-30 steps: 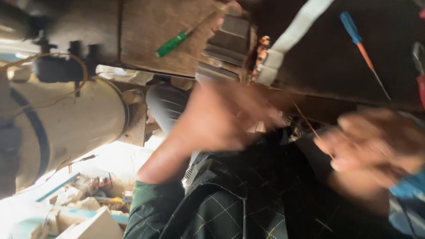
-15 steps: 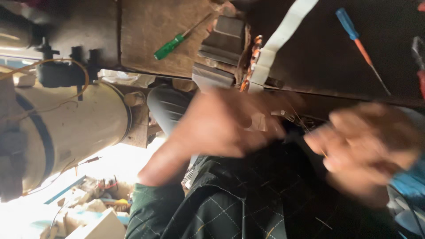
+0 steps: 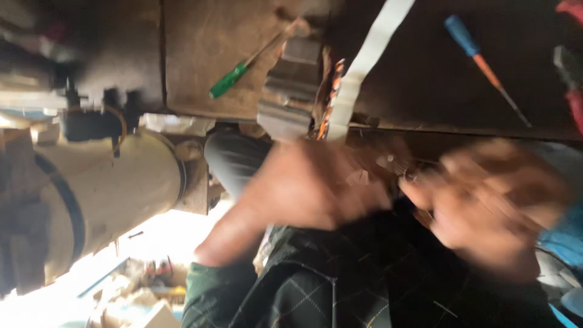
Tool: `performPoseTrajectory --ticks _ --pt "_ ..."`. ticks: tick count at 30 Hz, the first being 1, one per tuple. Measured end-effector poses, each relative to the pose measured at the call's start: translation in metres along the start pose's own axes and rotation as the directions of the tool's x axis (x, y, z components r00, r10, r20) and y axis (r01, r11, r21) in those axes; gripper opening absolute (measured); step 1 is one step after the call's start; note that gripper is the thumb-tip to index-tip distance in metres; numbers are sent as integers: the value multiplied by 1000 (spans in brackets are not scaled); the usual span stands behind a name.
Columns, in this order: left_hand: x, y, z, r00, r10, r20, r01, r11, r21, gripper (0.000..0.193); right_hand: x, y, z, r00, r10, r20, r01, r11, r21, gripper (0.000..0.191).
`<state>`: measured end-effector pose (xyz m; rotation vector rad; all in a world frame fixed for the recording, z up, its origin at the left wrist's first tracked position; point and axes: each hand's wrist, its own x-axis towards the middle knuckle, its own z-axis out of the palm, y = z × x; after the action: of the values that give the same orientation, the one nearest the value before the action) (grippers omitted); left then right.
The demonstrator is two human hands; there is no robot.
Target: The person sits at a workbench with a motor armature held in a fixture and fits a long strip of white insulating paper into the armature's slots. They fold and press the paper into each slot by hand and use a blue-handled screwdriver to tuck the paper down between the copper windings, working around the armature.
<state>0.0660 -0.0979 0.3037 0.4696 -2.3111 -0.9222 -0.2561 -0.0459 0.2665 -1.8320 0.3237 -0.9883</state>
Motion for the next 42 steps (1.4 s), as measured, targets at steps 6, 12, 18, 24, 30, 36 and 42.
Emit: performPoseTrajectory --ticks 6,12,18,24,30,36,42 --pt "22 -19 -11 923 -302 -237 297 953 -58 6 42 63 27 921 219 -322 -289 938 -190 21" --pt "-15 -28 -2 942 -153 -300 178 982 59 3 56 -29 15 980 -179 -88 165 975 -149 23" --pt "-8 -8 17 906 -273 -323 147 919 -366 11 9 69 28 967 98 -235 -120 989 -81 11" --pt "22 -13 -5 802 -456 -386 509 860 41 11 0 80 30 980 -63 -188 2 952 -305 9" --pt "-6 7 8 995 94 -37 -97 990 -98 11 14 42 26 985 -116 -125 105 990 -92 10" --pt "3 -21 5 798 -531 -286 502 847 -174 4 78 33 26 891 245 -383 -381 862 -335 15" --pt "29 4 -8 973 -120 -198 53 948 -313 4 38 -13 14 983 -153 -103 145 986 -85 13"
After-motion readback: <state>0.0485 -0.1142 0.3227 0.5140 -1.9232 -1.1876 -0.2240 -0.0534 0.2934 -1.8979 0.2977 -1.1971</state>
